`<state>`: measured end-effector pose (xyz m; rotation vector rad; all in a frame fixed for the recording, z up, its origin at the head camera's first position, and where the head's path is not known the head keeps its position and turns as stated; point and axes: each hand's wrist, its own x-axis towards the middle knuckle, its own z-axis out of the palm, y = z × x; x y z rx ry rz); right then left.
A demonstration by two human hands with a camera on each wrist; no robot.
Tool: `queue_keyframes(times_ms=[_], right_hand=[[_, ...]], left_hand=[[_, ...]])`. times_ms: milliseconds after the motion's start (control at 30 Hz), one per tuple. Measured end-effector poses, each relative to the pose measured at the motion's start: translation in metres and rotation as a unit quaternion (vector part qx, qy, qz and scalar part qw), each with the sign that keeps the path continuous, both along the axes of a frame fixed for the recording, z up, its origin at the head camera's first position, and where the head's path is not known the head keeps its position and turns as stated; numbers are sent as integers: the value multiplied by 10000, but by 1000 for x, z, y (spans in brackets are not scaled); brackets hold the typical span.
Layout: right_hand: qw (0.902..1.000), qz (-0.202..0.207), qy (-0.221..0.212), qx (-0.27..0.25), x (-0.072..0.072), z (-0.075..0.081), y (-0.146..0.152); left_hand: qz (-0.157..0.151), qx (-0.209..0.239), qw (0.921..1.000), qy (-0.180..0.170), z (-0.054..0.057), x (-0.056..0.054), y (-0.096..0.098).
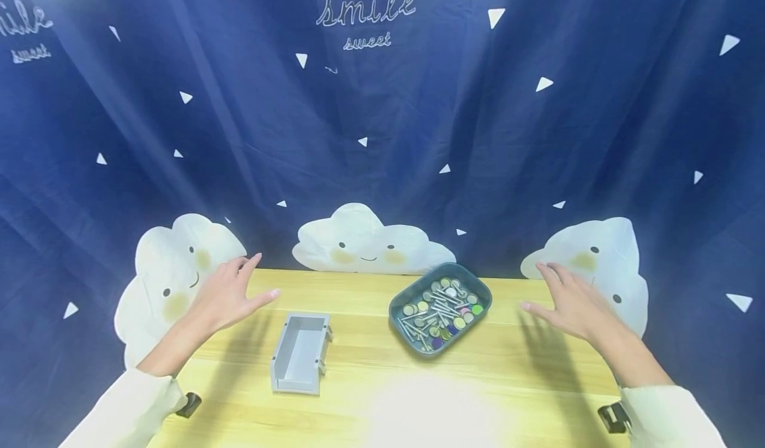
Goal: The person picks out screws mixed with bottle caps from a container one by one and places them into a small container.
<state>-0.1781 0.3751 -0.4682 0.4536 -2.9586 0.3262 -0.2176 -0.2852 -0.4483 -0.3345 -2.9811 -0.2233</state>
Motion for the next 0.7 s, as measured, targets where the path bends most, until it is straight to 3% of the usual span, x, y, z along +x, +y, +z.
queue_keyframes(times_ms=[400,700], right_hand=[[9996,196,-225,28,-22,-6,-17],[9979,168,-621,-6,-35,-13,-30]], left_hand=[[20,38,9999,-92,-6,-5,22],[67,253,9982,-548,-12,-9,43]])
